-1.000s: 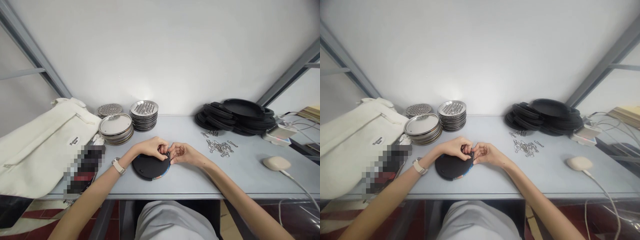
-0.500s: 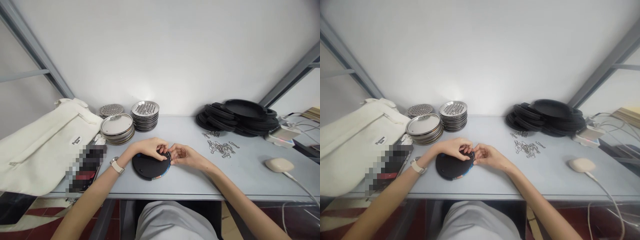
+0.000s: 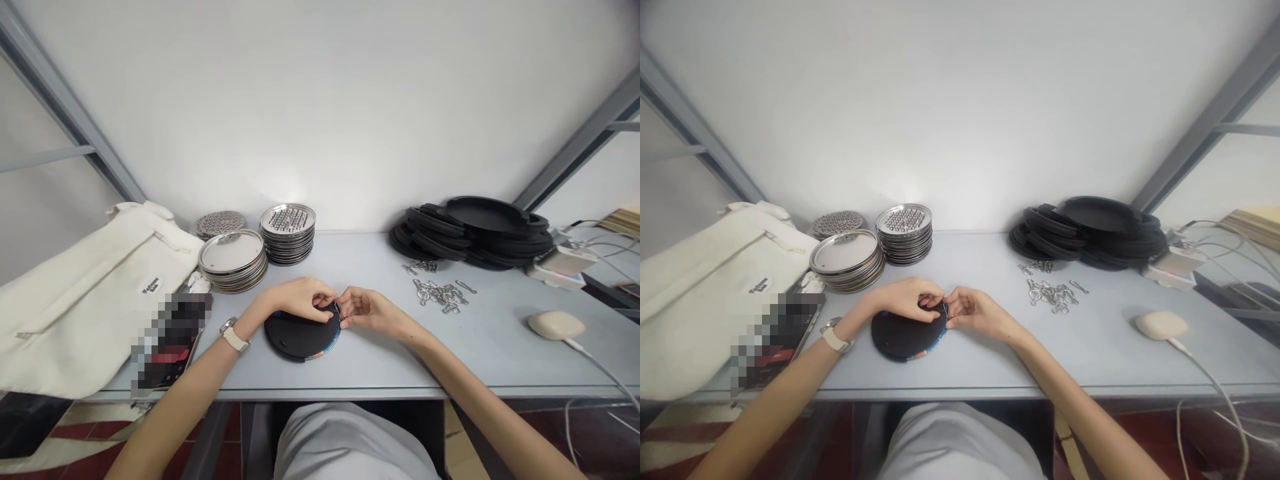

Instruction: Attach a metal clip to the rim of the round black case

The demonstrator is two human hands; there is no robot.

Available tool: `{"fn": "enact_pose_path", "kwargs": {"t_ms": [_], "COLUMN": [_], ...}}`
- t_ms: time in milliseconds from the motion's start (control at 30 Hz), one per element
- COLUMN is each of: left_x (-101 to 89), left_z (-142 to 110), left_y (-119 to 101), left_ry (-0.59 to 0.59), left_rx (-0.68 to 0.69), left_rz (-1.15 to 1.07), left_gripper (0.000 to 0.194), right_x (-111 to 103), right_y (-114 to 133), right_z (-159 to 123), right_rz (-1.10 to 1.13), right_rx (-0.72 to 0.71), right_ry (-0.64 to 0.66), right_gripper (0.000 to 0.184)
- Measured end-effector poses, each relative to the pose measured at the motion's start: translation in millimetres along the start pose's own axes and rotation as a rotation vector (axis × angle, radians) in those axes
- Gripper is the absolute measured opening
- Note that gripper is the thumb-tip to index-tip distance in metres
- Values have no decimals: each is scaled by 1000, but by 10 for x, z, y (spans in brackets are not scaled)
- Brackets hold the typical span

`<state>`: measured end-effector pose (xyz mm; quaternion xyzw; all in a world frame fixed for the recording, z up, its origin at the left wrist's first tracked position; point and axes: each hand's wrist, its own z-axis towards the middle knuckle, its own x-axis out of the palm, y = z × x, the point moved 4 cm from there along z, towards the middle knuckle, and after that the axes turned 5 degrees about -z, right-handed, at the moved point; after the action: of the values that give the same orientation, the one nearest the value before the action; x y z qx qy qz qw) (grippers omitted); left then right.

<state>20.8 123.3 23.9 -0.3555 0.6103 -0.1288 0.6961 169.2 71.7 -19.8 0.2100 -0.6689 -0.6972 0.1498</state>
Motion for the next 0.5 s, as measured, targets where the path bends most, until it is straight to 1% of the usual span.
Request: {"fn": "enact_pose_path", "kwargs": {"t_ms": [267,500], "left_x": [8,9], "left_z": [8,7], "left_y": [-12,1], "left_ry": [-34,-33], "left_rx": [25,29], "left_rz": [33,48], "left_gripper": [22,23], "right_x": [-30,-36], "right_y": [-3,25], "right_z": [-8,-13], "right_rz": [20,21], "right_rx": [13,44], "right_ry": [-17,-50], "right_gripper": [37,38]}}
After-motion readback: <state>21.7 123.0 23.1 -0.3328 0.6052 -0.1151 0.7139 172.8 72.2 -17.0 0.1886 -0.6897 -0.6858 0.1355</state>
